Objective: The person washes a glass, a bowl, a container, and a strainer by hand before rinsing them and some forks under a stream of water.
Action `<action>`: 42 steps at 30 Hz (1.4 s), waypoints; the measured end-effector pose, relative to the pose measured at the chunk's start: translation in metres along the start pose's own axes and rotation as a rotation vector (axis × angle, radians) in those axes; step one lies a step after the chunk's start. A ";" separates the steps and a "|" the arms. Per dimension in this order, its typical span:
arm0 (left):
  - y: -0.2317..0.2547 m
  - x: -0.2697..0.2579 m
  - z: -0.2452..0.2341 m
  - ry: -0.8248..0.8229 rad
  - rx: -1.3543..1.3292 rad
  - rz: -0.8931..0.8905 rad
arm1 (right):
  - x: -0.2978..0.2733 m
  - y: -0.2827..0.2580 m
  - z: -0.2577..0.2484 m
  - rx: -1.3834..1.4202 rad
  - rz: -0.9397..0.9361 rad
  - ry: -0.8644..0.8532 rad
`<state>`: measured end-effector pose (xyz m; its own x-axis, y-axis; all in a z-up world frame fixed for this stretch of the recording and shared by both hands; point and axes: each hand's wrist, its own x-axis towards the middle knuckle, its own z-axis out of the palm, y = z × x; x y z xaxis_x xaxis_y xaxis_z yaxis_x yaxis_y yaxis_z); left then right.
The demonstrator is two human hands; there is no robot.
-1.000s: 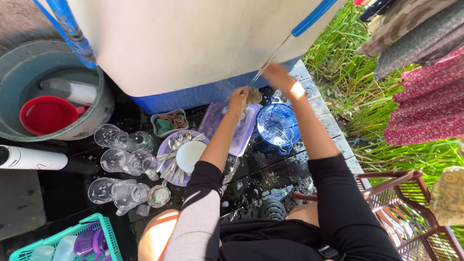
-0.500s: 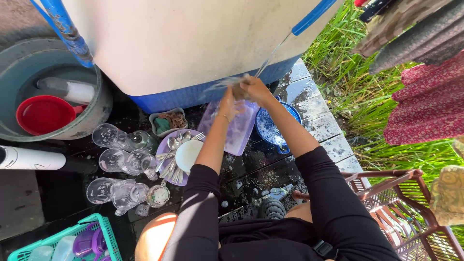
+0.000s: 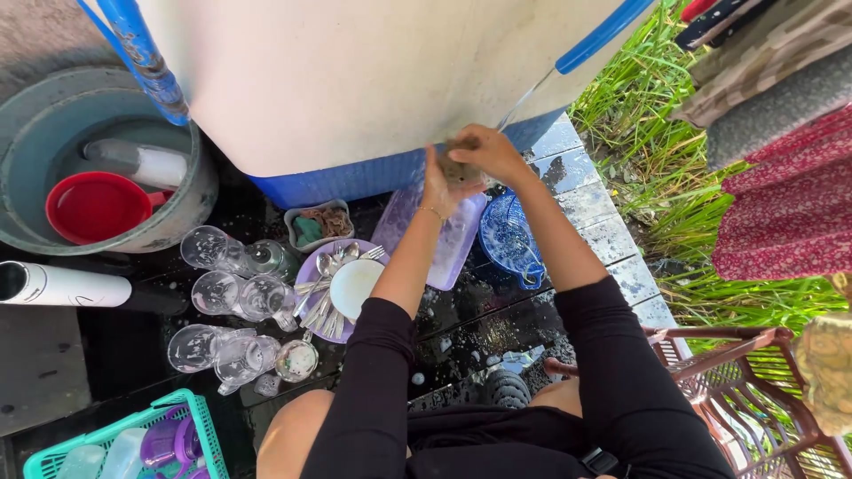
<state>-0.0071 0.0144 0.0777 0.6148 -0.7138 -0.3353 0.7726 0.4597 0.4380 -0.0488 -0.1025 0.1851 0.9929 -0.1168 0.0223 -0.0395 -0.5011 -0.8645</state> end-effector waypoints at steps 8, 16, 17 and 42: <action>-0.012 0.011 0.032 -0.191 0.044 -0.085 | 0.005 0.037 0.006 -0.254 0.409 0.345; -0.036 0.079 -0.040 0.120 -0.179 0.093 | -0.028 0.026 0.071 0.441 -0.172 0.264; -0.040 0.073 -0.030 0.120 -0.181 0.097 | -0.018 0.042 0.067 0.440 -0.174 0.260; -0.059 0.090 -0.022 -0.035 0.396 0.087 | -0.026 0.037 -0.039 -0.158 0.242 0.009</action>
<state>0.0062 -0.0649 0.0038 0.6637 -0.7024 -0.2571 0.5932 0.2849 0.7529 -0.0809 -0.1509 0.1722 0.9514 -0.2567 -0.1702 -0.2931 -0.5846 -0.7565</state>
